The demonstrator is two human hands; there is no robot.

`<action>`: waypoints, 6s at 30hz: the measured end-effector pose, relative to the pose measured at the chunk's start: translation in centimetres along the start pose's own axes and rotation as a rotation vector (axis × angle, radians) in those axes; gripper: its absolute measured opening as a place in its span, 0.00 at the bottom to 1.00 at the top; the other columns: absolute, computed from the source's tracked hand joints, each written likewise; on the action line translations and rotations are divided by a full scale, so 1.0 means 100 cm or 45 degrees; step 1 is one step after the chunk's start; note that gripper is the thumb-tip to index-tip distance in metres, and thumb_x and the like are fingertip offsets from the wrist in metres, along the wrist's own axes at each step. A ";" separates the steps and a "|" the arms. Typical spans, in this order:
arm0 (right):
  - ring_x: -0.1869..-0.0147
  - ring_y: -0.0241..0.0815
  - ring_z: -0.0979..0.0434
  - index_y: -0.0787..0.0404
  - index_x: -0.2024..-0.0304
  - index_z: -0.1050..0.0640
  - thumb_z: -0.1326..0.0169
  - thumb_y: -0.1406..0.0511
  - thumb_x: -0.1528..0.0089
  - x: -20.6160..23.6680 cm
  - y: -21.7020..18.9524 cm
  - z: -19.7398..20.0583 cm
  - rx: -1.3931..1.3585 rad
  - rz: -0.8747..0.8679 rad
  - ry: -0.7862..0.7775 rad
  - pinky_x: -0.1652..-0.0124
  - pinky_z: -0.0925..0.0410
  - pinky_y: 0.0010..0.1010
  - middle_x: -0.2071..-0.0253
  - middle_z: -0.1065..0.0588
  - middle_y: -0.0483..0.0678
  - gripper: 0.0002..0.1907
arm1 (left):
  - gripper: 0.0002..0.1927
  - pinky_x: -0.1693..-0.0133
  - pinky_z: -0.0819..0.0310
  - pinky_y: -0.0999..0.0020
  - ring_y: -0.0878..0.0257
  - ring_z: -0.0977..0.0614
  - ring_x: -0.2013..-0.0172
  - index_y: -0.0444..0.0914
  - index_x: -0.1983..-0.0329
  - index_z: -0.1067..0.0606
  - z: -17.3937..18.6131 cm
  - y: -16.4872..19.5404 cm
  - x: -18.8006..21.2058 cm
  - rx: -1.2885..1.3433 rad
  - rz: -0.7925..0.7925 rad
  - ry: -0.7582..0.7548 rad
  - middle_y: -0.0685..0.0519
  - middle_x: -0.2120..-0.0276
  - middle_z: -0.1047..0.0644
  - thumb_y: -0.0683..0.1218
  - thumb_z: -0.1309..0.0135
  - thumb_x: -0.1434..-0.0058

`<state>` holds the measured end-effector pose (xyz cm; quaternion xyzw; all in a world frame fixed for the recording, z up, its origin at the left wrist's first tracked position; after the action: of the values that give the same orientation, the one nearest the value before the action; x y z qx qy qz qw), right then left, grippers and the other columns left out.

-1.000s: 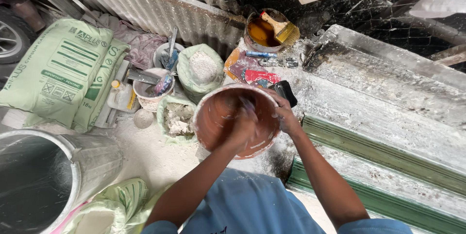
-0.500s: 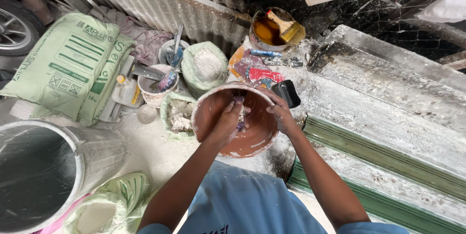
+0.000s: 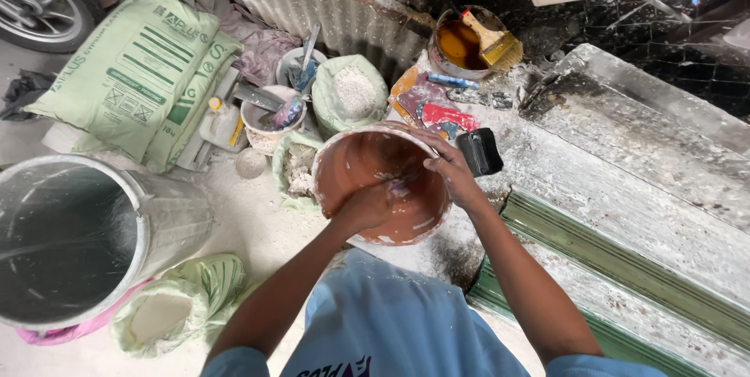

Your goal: The person scrapes dried plaster residue off a flat board with an orange sponge, then uses a wide brush to apply green paint along the grooves of long decorative molding strips. They then scoop white plaster pieces into a terracotta pot, wipe the pot's rim, and carry it across the workshop.

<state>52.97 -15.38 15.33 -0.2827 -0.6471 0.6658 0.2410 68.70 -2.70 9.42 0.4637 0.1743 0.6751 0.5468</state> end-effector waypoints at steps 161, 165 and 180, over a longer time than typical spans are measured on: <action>0.47 0.48 0.23 0.60 0.34 0.32 0.54 0.73 0.46 0.142 0.040 0.018 -0.693 -0.555 1.509 0.48 0.28 0.41 0.46 0.25 0.55 0.35 | 0.21 0.47 0.35 0.54 0.54 0.25 0.47 0.42 0.46 0.22 0.072 0.070 -0.239 -0.715 -1.041 0.236 0.55 0.47 0.22 0.45 0.42 0.45; 0.45 0.45 0.24 0.62 0.34 0.31 0.52 0.73 0.45 0.134 0.045 0.030 -0.739 -0.427 1.556 0.45 0.30 0.37 0.44 0.25 0.53 0.34 | 0.12 0.41 0.31 0.50 0.50 0.23 0.47 0.40 0.52 0.22 0.065 0.113 -0.267 -0.591 -1.082 0.331 0.48 0.49 0.22 0.48 0.44 0.35; 0.40 0.42 0.27 0.63 0.37 0.28 0.54 0.74 0.46 0.120 0.089 0.062 -0.538 -0.559 1.343 0.40 0.37 0.32 0.42 0.26 0.51 0.32 | 0.19 0.61 0.22 0.54 0.46 0.14 0.63 0.32 0.58 0.18 0.094 0.196 -0.401 0.574 -0.321 0.350 0.44 0.65 0.15 0.53 0.35 0.40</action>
<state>40.42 -12.08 5.71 -0.4760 -0.6020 0.2279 0.5993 63.90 -48.00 11.30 0.4523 0.4485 0.6026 0.4807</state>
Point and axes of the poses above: each hand's wrist, its own x-axis away from the middle knuckle, its own z-axis out of the back of the hand, y = z × x, the point moved 2 cm from there along -x, towards the middle knuckle
